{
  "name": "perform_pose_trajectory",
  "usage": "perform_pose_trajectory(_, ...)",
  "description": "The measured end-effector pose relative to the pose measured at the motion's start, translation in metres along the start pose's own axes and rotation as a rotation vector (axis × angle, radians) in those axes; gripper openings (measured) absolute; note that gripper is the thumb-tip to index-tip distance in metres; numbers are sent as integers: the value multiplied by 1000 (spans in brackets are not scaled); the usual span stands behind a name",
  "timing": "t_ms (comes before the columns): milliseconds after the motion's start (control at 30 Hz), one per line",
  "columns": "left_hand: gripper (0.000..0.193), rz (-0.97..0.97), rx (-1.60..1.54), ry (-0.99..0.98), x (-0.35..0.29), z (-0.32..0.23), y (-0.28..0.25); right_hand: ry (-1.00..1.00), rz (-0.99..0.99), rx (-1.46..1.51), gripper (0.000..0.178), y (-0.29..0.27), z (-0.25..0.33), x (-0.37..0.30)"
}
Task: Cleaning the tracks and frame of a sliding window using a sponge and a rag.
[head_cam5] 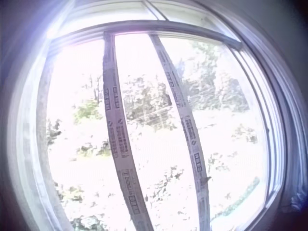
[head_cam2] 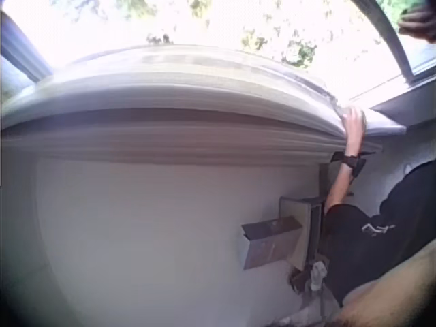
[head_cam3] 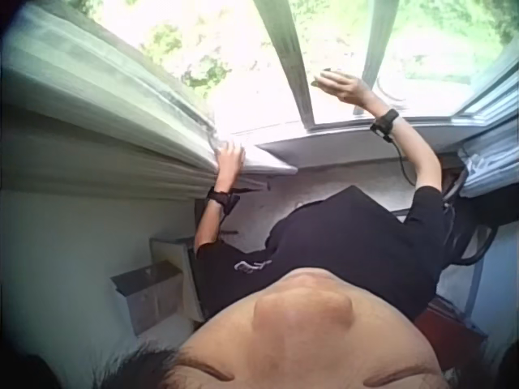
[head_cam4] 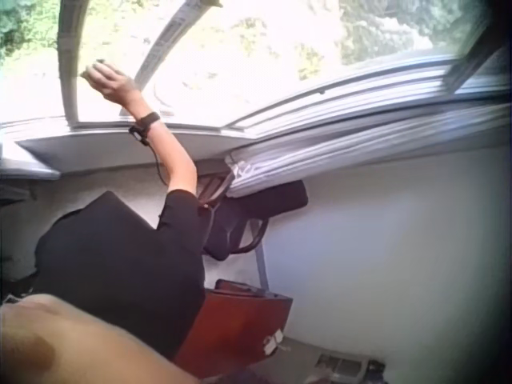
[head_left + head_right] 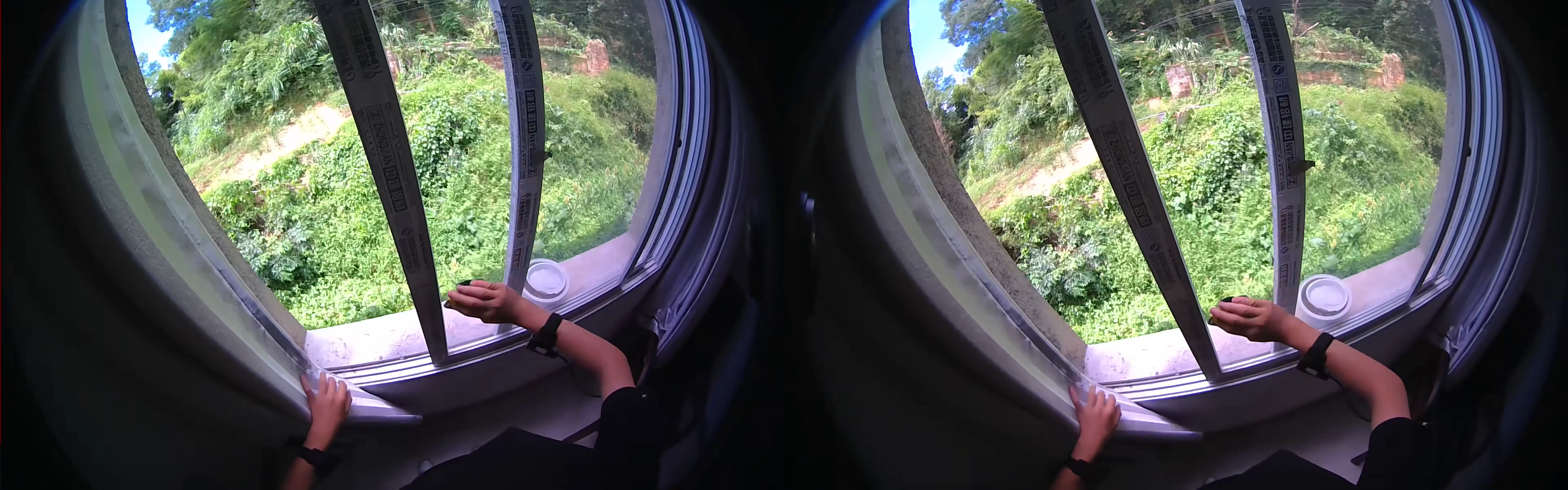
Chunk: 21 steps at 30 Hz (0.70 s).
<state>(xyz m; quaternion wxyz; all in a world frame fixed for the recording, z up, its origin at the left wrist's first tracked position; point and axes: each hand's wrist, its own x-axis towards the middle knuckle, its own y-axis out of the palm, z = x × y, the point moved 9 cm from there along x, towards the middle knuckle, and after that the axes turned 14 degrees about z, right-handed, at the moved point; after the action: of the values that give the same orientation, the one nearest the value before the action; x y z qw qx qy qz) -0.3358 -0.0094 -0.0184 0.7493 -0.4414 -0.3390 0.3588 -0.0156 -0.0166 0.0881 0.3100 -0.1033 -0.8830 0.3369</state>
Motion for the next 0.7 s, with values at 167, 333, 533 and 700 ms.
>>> perform_pose_trajectory(167,46,274,138,-301,-124,154,54,-11,164,198,25,53,39,-58)
perform_pose_trajectory(333,50,768,-526,-799,-338,296,202,-112,302,336,32,35,45,-35)
perform_pose_trajectory(533,50,437,-388,-1125,-303,238,71,9,307,455,30,36,40,-29)
perform_pose_trajectory(700,51,-67,236,-1239,-312,246,-72,40,277,482,30,31,41,-17)
